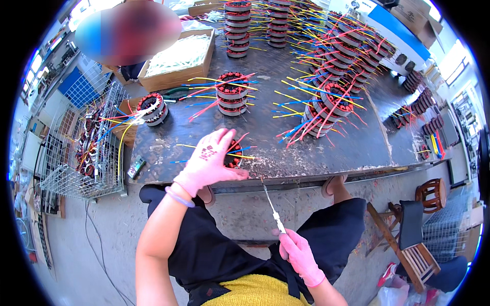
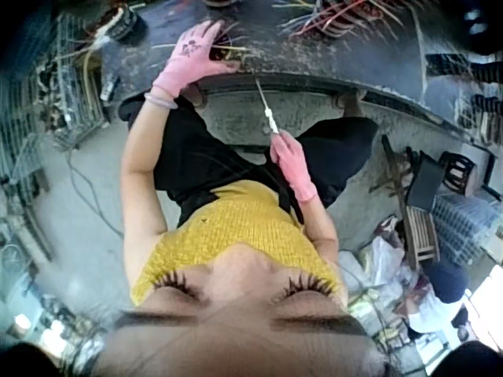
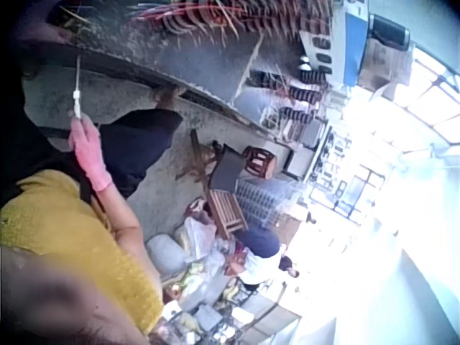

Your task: The person uses a handheld lighter to apply heat to the ends of bundles of colored wires on several circular metal stators. They take each component one by one from a large pile on the table, applying the flame to multiple wire ends before placing the finished component into a container.

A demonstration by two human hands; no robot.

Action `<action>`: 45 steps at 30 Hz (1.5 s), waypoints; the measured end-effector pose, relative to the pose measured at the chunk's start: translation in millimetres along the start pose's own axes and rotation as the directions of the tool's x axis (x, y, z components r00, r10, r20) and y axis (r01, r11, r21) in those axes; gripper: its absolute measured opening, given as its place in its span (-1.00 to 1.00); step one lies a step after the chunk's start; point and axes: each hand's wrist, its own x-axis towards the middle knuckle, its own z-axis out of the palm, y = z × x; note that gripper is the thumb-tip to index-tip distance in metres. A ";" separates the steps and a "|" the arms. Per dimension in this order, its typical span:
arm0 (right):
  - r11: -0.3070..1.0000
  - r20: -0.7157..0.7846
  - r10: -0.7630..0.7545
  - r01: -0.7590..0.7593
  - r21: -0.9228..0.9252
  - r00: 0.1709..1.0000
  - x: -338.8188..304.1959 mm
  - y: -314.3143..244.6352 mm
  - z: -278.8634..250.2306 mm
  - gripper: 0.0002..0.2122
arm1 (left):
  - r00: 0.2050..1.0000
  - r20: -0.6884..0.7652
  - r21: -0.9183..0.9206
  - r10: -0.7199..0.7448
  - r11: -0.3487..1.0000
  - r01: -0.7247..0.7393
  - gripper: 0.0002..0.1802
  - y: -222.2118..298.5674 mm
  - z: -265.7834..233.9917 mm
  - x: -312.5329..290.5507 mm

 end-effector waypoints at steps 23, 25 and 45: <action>0.997 0.049 0.006 -0.010 0.082 0.999 2.4 9.2 8.3 -0.70 | 0.992 0.093 -0.113 0.084 0.991 -0.074 0.09 -6.8 -7.9 -2.5; 0.997 0.052 0.007 -0.011 0.071 0.999 1.0 5.2 8.7 -0.70 | 0.992 0.094 -0.106 0.081 0.992 -0.071 0.09 -6.4 -9.0 -3.3; 1.000 0.031 0.018 -0.018 -0.003 0.999 -0.1 -2.0 8.7 -0.71 | 0.991 0.103 -0.121 0.089 0.990 -0.077 0.08 -4.1 -11.8 -1.4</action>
